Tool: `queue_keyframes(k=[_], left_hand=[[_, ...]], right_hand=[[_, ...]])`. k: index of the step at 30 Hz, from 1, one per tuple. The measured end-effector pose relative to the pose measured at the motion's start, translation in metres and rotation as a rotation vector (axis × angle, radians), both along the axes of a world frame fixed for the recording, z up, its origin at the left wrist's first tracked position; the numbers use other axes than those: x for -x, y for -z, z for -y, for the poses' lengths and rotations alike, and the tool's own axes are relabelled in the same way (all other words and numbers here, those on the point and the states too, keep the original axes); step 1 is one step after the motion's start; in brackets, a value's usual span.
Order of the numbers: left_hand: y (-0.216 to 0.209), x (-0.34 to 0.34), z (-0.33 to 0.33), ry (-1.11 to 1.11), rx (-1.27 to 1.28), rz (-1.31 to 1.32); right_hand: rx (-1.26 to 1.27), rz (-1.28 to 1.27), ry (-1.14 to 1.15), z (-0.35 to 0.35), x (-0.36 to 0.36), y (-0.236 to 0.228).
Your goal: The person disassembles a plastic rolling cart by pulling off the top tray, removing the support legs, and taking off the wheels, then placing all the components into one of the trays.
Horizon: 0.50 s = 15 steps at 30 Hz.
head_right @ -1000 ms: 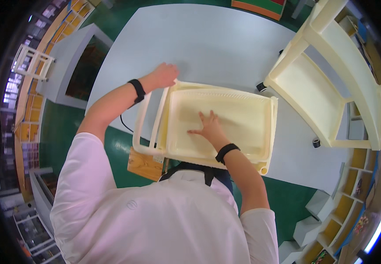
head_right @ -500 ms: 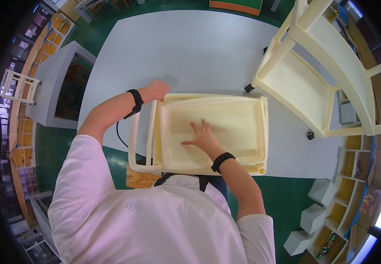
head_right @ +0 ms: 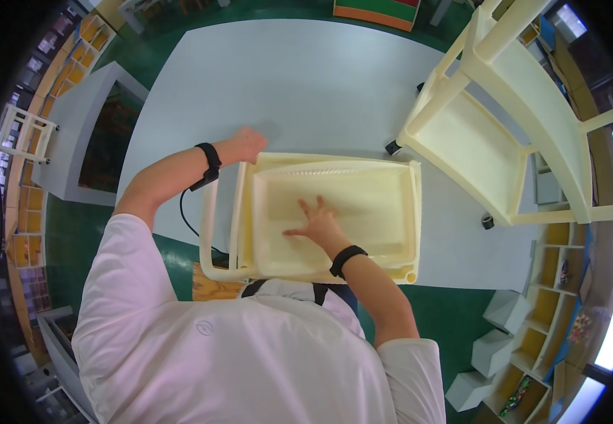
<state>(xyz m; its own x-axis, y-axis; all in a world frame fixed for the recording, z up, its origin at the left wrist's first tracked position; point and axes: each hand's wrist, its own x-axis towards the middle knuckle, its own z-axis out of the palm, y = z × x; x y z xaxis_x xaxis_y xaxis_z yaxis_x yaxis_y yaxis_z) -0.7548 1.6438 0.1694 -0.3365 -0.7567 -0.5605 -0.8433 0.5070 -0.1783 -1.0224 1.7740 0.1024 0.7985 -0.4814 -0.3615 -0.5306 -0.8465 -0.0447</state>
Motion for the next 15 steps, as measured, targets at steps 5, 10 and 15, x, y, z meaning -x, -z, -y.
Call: queue_keyframes(k=[5,10,15], left_hand=[[-0.008,0.009,0.001,0.046,-0.017,0.068],[0.006,-0.001,0.002,0.134,0.020,0.091],[0.016,-0.011,0.004,0.154,0.005,0.086]], right_hand=[[0.004,0.017,0.043,-0.003,0.001,0.004],[-0.006,-0.036,0.012,-0.002,-0.004,-0.017],[0.008,-0.079,-0.027,-0.004,-0.006,-0.015]])
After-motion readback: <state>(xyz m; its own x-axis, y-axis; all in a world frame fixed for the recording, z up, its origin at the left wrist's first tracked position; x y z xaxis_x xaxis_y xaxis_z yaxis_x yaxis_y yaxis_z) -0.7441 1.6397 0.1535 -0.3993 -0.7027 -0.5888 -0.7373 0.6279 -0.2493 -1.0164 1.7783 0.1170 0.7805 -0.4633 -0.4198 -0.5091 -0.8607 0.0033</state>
